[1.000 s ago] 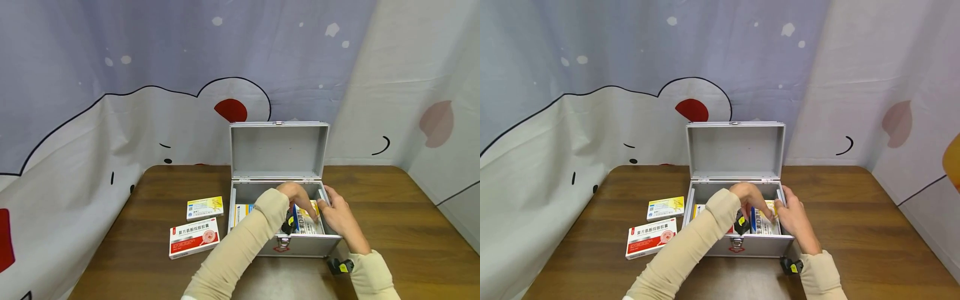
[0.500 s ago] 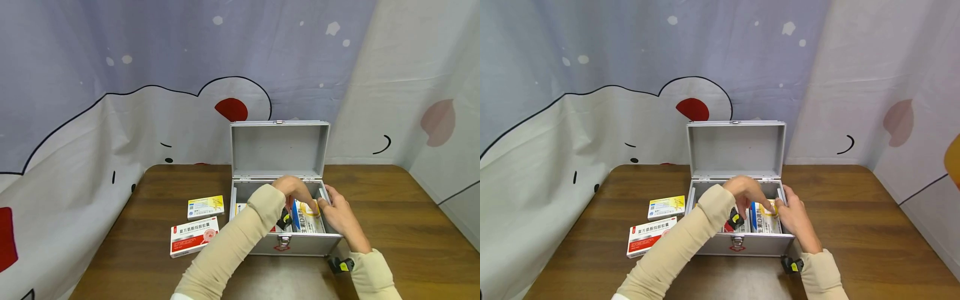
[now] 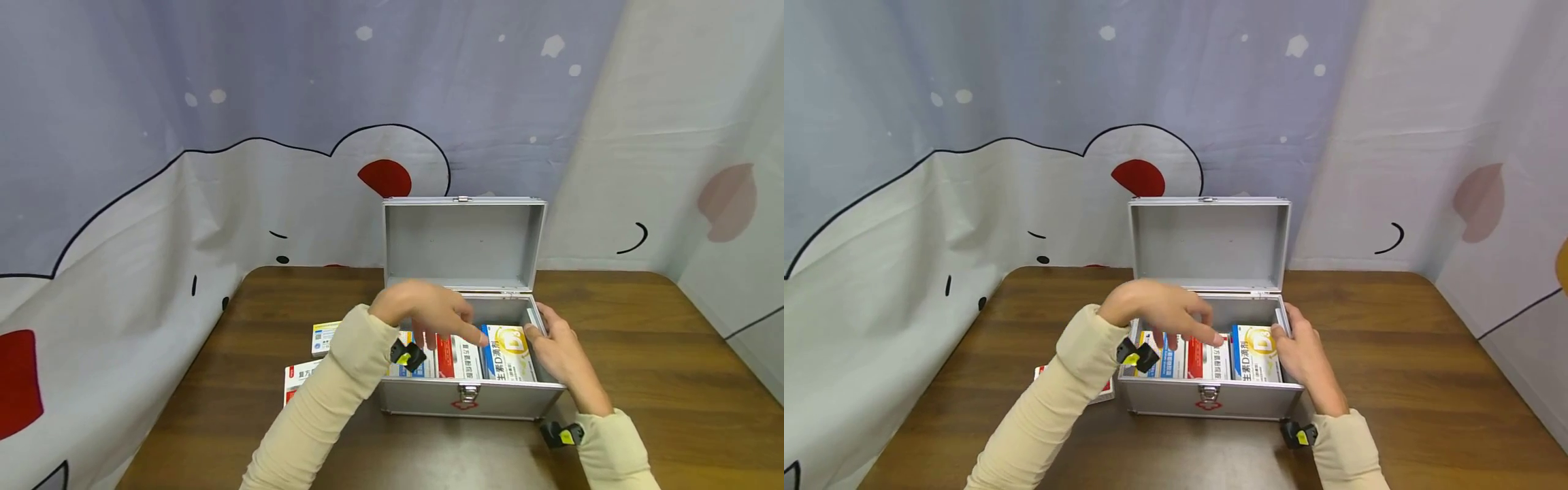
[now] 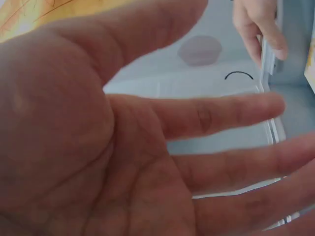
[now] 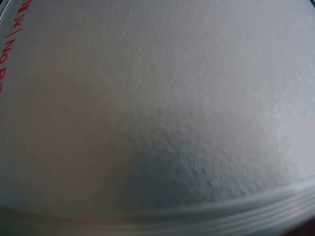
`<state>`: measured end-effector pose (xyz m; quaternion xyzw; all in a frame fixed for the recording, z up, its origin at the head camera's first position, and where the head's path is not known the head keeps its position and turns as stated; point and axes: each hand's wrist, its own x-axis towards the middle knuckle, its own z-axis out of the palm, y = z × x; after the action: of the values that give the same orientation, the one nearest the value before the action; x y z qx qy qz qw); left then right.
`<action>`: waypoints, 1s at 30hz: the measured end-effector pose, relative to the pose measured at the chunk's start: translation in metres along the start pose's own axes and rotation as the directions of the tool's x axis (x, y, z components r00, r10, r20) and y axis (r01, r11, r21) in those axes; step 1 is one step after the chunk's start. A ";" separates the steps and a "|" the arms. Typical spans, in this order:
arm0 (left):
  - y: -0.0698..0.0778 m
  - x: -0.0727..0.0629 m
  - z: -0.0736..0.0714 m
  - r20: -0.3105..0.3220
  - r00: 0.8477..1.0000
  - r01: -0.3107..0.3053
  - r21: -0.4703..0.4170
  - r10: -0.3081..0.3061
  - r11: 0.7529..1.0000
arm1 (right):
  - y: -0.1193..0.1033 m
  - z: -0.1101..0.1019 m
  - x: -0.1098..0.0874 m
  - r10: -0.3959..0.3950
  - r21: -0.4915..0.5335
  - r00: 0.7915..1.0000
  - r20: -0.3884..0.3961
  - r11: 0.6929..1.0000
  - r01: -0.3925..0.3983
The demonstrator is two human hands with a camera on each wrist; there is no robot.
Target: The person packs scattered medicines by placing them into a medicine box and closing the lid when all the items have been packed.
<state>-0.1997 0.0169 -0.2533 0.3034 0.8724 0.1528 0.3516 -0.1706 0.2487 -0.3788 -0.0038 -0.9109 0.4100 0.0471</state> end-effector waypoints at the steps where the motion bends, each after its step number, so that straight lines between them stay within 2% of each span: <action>1: -0.004 -0.004 0.001 -0.021 1.000 -0.018 0.018 0.019 1.000 | 0.000 0.000 0.000 0.002 0.001 1.000 0.002 1.000 -0.002; 3: -0.014 -0.011 0.004 -0.083 0.993 -0.080 0.039 0.083 0.996 | 0.000 0.000 -0.001 0.010 0.001 1.000 0.007 1.000 -0.010; 5: -0.024 -0.017 0.007 -0.168 0.971 -0.163 0.050 0.169 0.985 | 0.000 0.001 -0.001 0.015 0.001 1.000 0.009 1.000 -0.015; 7: -0.036 -0.021 0.010 -0.265 0.933 -0.239 0.056 0.245 0.969 | 0.000 0.001 -0.002 0.018 0.001 1.000 0.008 1.000 -0.018; 9: -0.049 -0.026 0.012 -0.353 0.886 -0.306 0.039 0.299 0.951 | 0.000 0.002 -0.002 0.019 0.003 1.000 0.008 1.000 -0.019; 11: -0.067 -0.031 0.015 -0.427 0.848 -0.338 0.020 0.314 0.941 | -0.001 0.003 -0.002 0.014 0.005 1.000 0.009 1.000 -0.014; 13: -0.087 -0.037 0.018 -0.479 0.818 -0.366 -0.007 0.318 0.931 | -0.001 0.003 -0.002 0.010 0.007 1.000 0.009 1.000 -0.010; 15: -0.110 -0.042 0.020 -0.522 0.796 -0.381 -0.042 0.305 0.924 | -0.002 0.004 -0.003 0.008 0.009 1.000 0.011 1.000 -0.008; 16: -0.122 -0.043 0.022 -0.540 0.791 -0.374 -0.057 0.287 0.925 | -0.003 0.004 -0.003 0.009 0.009 1.000 0.014 1.000 -0.009; 18: -0.143 -0.041 0.025 -0.562 0.791 -0.334 -0.066 0.241 0.940 | -0.003 0.004 -0.003 0.011 0.006 1.000 0.018 1.000 -0.011; 21: -0.174 -0.035 0.033 -0.569 0.812 -0.191 -0.047 0.131 0.981 | -0.003 0.004 -0.002 0.015 -0.003 1.000 0.022 1.000 -0.015; 23: -0.193 -0.029 0.040 -0.556 0.830 -0.080 -0.034 0.048 0.996 | -0.003 0.004 -0.002 0.016 -0.010 1.000 0.025 1.000 -0.016; 26: -0.216 -0.021 0.050 -0.522 0.850 0.053 -0.037 -0.064 0.998 | -0.003 0.004 -0.002 0.013 -0.013 1.000 0.025 1.000 -0.013; 28: -0.227 -0.016 0.056 -0.499 0.856 0.125 -0.051 -0.134 0.991 | -0.003 0.004 -0.002 0.010 -0.013 1.000 0.027 1.000 -0.010; 30: -0.236 -0.013 0.060 -0.482 0.858 0.169 -0.058 -0.176 0.984 | -0.003 0.004 -0.002 0.004 -0.012 1.000 0.026 1.000 -0.004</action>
<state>-0.2495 -0.1698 -0.4025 0.1738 0.9551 0.1978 0.1360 -0.1687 0.2438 -0.3792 -0.0007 -0.9139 0.4045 0.0345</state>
